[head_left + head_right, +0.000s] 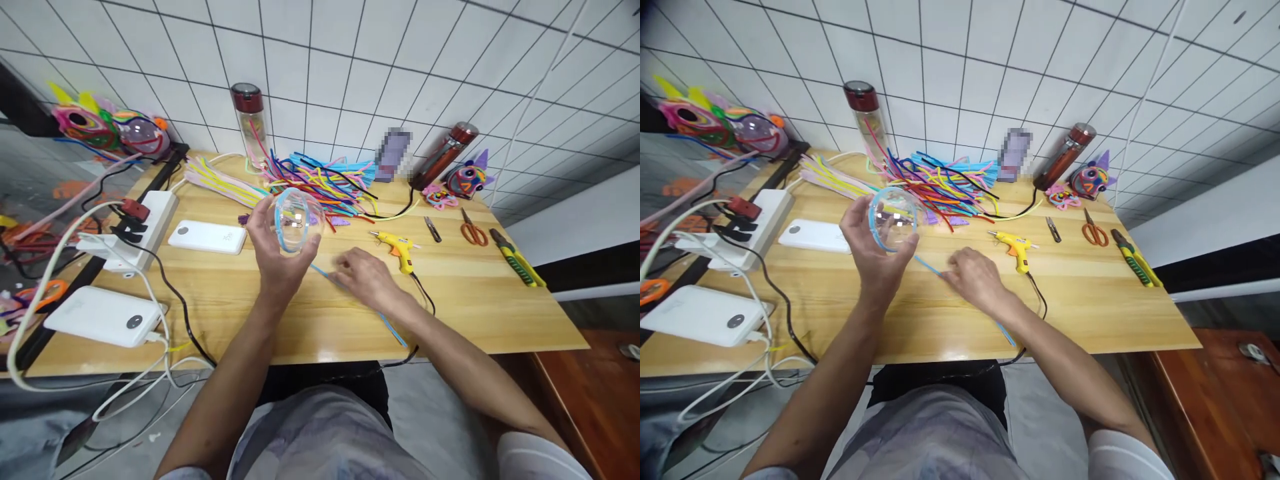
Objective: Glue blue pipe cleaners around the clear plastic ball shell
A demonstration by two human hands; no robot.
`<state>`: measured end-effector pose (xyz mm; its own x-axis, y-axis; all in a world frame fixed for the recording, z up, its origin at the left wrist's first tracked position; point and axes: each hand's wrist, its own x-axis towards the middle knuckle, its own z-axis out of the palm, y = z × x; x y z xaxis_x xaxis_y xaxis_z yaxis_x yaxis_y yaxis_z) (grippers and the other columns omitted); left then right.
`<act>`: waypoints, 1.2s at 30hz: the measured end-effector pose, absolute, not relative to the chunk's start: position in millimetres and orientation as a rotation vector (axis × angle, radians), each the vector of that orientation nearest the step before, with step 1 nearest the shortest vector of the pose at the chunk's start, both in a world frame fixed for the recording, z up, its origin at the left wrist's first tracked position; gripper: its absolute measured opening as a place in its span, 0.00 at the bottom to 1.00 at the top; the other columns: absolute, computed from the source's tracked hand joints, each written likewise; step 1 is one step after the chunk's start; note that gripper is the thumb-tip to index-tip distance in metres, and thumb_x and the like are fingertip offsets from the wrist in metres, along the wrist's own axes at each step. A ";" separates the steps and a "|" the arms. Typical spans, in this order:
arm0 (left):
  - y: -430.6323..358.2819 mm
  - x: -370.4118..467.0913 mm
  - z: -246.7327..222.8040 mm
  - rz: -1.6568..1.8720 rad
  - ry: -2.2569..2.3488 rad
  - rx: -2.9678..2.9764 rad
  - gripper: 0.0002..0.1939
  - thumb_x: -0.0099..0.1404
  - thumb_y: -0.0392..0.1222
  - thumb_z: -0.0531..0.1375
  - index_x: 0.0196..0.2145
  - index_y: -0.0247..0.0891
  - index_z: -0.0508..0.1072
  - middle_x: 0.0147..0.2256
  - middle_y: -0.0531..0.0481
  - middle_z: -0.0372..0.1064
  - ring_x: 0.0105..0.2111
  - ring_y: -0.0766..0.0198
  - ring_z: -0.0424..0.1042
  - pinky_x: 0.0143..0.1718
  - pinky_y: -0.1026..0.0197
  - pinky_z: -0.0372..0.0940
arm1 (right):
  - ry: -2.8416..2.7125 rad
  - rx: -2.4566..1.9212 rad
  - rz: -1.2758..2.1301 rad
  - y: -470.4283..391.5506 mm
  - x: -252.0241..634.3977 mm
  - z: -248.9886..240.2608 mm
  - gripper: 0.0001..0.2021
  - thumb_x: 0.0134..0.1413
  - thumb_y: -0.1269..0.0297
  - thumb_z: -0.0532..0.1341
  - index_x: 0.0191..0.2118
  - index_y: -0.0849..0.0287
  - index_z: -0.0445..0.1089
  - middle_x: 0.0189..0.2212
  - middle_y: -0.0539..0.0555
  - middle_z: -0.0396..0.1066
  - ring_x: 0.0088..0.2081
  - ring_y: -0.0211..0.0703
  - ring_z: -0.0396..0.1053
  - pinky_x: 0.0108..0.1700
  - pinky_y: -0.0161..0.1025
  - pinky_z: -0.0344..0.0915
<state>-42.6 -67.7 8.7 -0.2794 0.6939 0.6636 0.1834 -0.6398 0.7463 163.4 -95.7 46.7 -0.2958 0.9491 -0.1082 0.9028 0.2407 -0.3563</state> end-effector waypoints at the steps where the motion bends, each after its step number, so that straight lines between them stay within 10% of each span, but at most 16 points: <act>1: -67.7 -43.5 9.5 1.981 1.103 1.641 0.47 0.66 0.53 0.74 0.73 0.51 0.54 0.73 0.39 0.56 0.75 0.43 0.62 0.73 0.37 0.66 | -2.411 -1.815 0.579 -91.1 142.7 42.8 0.13 0.71 0.54 0.65 0.52 0.57 0.78 0.54 0.65 0.80 0.56 0.59 0.78 0.55 0.48 0.70; 7: -68.2 -48.3 16.7 1.957 1.197 1.903 0.41 0.65 0.47 0.73 0.70 0.44 0.61 0.68 0.37 0.63 0.74 0.43 0.63 0.76 0.35 0.61 | -2.494 -1.885 0.653 -74.9 109.7 33.1 0.08 0.70 0.66 0.59 0.47 0.60 0.76 0.49 0.68 0.82 0.49 0.61 0.81 0.50 0.50 0.72; 13: -76.4 -44.2 18.9 1.619 1.040 2.024 0.40 0.61 0.38 0.73 0.68 0.45 0.64 0.66 0.38 0.68 0.70 0.44 0.68 0.73 0.37 0.67 | -2.054 -1.583 0.786 -102.8 213.1 103.5 0.08 0.73 0.59 0.57 0.47 0.52 0.72 0.31 0.51 0.76 0.32 0.45 0.74 0.37 0.41 0.71; 24: -81.2 -29.2 -1.2 1.048 0.764 2.031 0.33 0.58 0.38 0.73 0.61 0.45 0.73 0.60 0.41 0.75 0.64 0.44 0.76 0.68 0.38 0.73 | -2.070 -1.385 0.756 -97.7 218.5 89.5 0.17 0.67 0.44 0.69 0.36 0.53 0.78 0.33 0.53 0.76 0.35 0.47 0.72 0.39 0.44 0.66; 36: -90.7 -30.6 10.5 0.980 0.738 2.091 0.33 0.65 0.40 0.69 0.67 0.41 0.69 0.64 0.34 0.71 0.70 0.42 0.68 0.73 0.36 0.67 | -2.132 -1.109 0.732 -84.0 226.0 71.3 0.10 0.72 0.56 0.68 0.37 0.52 0.78 0.33 0.52 0.78 0.36 0.45 0.74 0.41 0.43 0.69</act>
